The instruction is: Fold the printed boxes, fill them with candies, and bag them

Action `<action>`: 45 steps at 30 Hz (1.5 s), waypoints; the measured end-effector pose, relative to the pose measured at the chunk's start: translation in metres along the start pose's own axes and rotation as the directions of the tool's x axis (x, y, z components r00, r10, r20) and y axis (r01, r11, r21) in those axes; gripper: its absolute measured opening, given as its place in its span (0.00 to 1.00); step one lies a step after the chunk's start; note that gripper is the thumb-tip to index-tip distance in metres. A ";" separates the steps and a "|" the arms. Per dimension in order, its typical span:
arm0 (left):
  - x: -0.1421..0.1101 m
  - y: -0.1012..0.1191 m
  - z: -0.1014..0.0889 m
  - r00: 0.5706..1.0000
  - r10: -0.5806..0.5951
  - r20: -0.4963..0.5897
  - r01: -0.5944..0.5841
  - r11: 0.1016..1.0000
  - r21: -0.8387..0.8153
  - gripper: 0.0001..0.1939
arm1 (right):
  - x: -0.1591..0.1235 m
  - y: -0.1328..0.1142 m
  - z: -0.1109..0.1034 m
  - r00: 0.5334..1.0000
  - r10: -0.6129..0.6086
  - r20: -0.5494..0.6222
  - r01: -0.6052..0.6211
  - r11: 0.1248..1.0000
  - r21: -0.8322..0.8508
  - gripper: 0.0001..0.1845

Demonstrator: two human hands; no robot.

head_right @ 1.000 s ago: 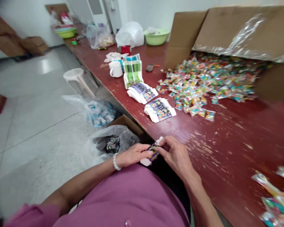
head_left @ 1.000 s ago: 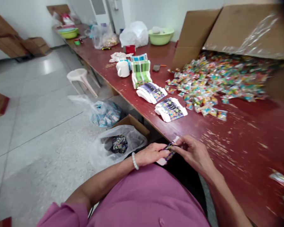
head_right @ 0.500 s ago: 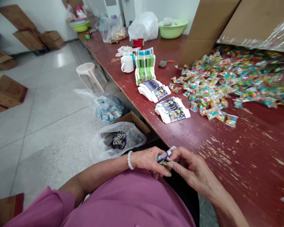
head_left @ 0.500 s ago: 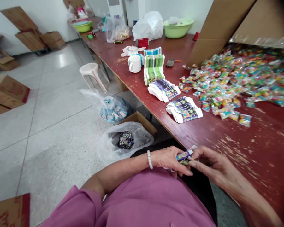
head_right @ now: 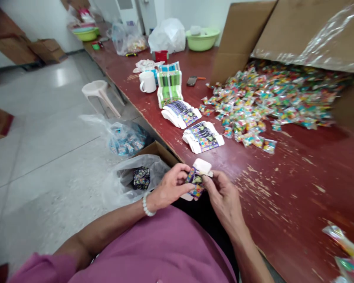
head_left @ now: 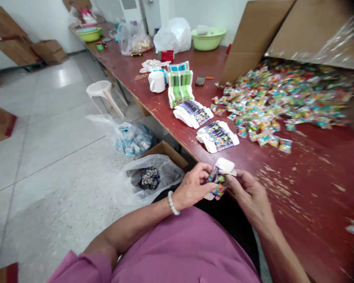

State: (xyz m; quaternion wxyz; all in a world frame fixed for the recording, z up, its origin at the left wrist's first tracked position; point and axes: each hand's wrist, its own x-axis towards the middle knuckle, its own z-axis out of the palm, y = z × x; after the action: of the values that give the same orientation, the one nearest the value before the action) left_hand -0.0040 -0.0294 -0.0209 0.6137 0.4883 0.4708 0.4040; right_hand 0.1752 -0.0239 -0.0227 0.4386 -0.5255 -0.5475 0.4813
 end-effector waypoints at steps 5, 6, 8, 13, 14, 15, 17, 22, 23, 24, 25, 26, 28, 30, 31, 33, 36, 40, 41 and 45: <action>-0.005 0.004 -0.002 0.998 0.040 -0.053 -0.042 0.998 -0.054 0.34 | 0.002 -0.006 0.020 0.996 0.038 -0.083 -0.018 0.973 0.232 0.28; -0.005 0.006 -0.003 0.998 0.048 -0.041 -0.050 0.997 -0.057 0.33 | 0.002 -0.005 0.023 0.996 0.016 -0.090 0.005 0.973 0.232 0.26; -0.005 0.010 -0.004 0.999 0.048 -0.024 -0.050 0.996 -0.075 0.30 | 0.001 -0.004 0.026 0.996 -0.025 -0.088 0.045 0.972 0.231 0.21; -0.004 0.016 -0.006 0.999 -0.037 0.030 0.041 0.985 -0.166 0.18 | 0.004 0.000 0.019 1.000 0.013 -0.017 -0.008 0.972 0.236 0.12; -0.004 0.017 -0.006 0.997 -0.059 0.047 0.067 0.982 -0.176 0.17 | 0.006 0.000 0.017 0.999 0.042 0.008 -0.042 0.969 0.242 0.12; -0.004 0.016 -0.006 0.996 -0.072 0.058 0.081 0.981 -0.178 0.16 | 0.008 0.000 0.015 0.997 0.069 0.029 -0.075 0.963 0.258 0.13; -0.002 0.015 -0.006 0.997 -0.053 0.049 0.060 0.985 -0.160 0.14 | 0.012 -0.002 0.012 0.994 0.097 0.044 -0.106 0.944 0.312 0.14; 0.002 0.013 -0.005 0.999 0.003 -0.039 -0.009 0.987 -0.162 0.18 | 0.016 -0.009 0.007 0.997 -0.028 0.075 0.009 0.971 0.240 0.16; 0.002 0.014 -0.005 0.998 -0.006 -0.057 -0.004 0.983 -0.181 0.21 | 0.016 -0.009 0.006 0.994 -0.063 0.086 0.047 0.983 0.177 0.12; 0.002 0.015 -0.005 0.998 -0.024 -0.063 0.011 0.978 -0.208 0.25 | 0.016 -0.009 0.006 0.992 -0.094 0.086 0.083 0.989 0.126 0.11; 0.001 0.017 -0.006 0.998 -0.058 -0.041 0.046 0.969 -0.242 0.28 | 0.015 -0.009 0.006 0.990 -0.122 0.071 0.114 0.988 0.100 0.10; 0.001 0.018 -0.006 0.994 -0.105 0.020 0.106 0.955 -0.279 0.30 | 0.014 -0.009 0.006 0.989 -0.141 0.047 0.136 0.986 0.095 0.10; 0.000 0.018 -0.007 0.957 -0.215 0.195 0.271 0.903 -0.334 0.28 | 0.013 -0.009 0.006 0.987 -0.162 0.017 0.159 0.983 0.096 0.09; 0.001 0.015 -0.007 0.903 -0.303 0.304 0.403 0.842 -0.358 0.27 | 0.011 -0.010 0.007 0.978 -0.201 0.052 0.198 0.979 0.049 0.09; 0.002 0.013 -0.006 0.895 -0.329 0.303 0.428 0.825 -0.368 0.28 | 0.011 -0.012 0.007 0.973 -0.214 0.087 0.213 0.977 0.029 0.09; 0.004 0.009 -0.005 0.897 -0.366 0.248 0.437 0.819 -0.372 0.29 | 0.011 -0.014 0.007 0.971 -0.194 0.138 0.187 0.980 0.060 0.10; 0.006 0.005 -0.001 0.898 -0.390 0.205 0.437 0.847 -0.301 0.32 | 0.013 -0.016 0.007 0.988 -0.038 0.148 0.008 0.981 0.195 0.11; 0.006 0.007 0.000 0.937 -0.301 0.175 0.331 0.926 -0.179 0.37 | 0.017 -0.021 0.007 0.983 0.095 0.157 -0.133 0.958 0.255 0.15; 0.006 0.008 0.000 0.947 -0.268 0.176 0.296 0.942 -0.156 0.38 | 0.018 -0.023 0.008 0.981 0.114 0.155 -0.153 0.951 0.270 0.15; 0.005 0.009 -0.005 0.964 -0.178 0.198 0.200 0.975 -0.096 0.38 | 0.020 -0.030 0.011 0.981 0.144 0.133 -0.181 0.923 0.339 0.14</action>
State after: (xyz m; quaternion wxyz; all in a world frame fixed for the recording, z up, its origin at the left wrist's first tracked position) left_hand -0.0075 -0.0215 -0.0136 0.7182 0.4409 0.4311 0.3223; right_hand 0.1582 -0.0044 0.0044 0.4541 -0.4567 -0.4299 0.6327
